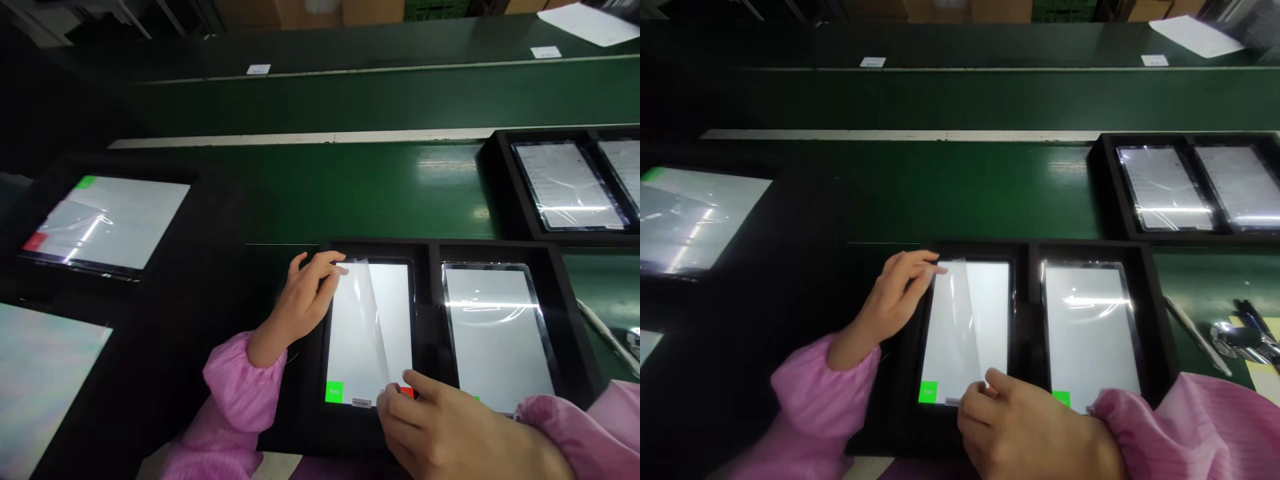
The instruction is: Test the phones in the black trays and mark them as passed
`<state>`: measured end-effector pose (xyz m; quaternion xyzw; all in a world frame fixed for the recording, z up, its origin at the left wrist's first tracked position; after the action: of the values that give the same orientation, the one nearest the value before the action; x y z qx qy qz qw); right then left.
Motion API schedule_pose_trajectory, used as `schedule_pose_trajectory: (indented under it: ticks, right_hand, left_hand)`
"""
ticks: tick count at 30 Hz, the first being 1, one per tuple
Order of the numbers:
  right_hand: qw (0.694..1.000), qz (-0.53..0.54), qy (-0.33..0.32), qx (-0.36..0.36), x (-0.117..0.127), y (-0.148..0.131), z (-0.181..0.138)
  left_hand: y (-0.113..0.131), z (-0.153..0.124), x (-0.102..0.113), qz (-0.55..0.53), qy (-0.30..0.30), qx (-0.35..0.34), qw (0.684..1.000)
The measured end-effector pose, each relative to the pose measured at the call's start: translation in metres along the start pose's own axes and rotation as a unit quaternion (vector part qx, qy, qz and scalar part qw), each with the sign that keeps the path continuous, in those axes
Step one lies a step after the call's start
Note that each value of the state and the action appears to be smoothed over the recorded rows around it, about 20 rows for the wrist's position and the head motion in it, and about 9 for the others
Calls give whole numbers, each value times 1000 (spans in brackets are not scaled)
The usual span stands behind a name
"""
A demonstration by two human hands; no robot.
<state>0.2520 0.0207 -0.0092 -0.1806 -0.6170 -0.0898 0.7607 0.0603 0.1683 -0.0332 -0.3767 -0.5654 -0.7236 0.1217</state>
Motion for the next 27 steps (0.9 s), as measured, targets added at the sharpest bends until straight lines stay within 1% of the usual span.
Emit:
schedule_pose_trajectory:
  ticks: [2,4,5,6,7,9,10,11,12,14,15,16,17,20,23,25,27]
  right_hand:
    - [1000,10,12,-12,0,10,4]
    - [998,45,28,-41,1,32,8]
    - [994,80,33,-60,1,48,10]
    - [987,129,39,-87,1,67,11]
    - [974,187,47,-118,1,88,13]
    - [929,294,94,-205,4,133,13]
    - [907,320,121,-246,7,154,13]
    - [880,341,154,-291,11,172,11]
    - [854,353,188,-333,16,187,9]
    - [796,364,261,-409,27,207,4]
    - [771,365,291,-433,33,212,2]
    - [757,361,313,-445,39,214,1]
    - [749,356,332,-449,44,215,0]
    - [746,344,352,-449,54,210,0]
    - [742,338,352,-460,56,203,-1]
    - [739,336,354,-465,56,198,-1]
    - [739,336,353,-465,57,194,1]
  left_hand:
    - [0,-2,-5,29,-30,-13,999]
    - [-2,-1,-8,21,-59,-11,998]
    - [-4,-1,-8,-1,-58,-6,998]
    - [-8,0,-6,-34,-38,2,999]
    - [-12,0,-3,-73,-2,11,997]
    - [-23,-5,6,-158,101,38,982]
    - [-29,-11,9,-196,148,55,968]
    - [-34,-18,12,-225,181,75,954]
    - [-38,-27,13,-245,199,98,944]
    - [-44,-48,10,-266,200,140,932]
    - [-45,-60,6,-270,193,158,930]
    - [-45,-71,1,-273,188,173,928]
    - [-44,-82,-5,-278,185,185,924]
    - [-41,-110,-27,-306,194,211,908]
    - [-35,-126,-44,-322,210,222,896]
    - [-30,-131,-50,-317,211,219,898]
    - [-25,-131,-51,-300,210,205,908]
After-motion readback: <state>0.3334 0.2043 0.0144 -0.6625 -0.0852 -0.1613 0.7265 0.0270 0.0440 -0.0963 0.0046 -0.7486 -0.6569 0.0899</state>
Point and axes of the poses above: each hand's wrist, its own z-axis towards the middle knuckle, its own x-axis out of the back of the hand, y = z × x, the point moved 3 cm from there along z, towards the middle knuckle, and after that the axes turned 3 degrees about -y, right-handed, at the moved point
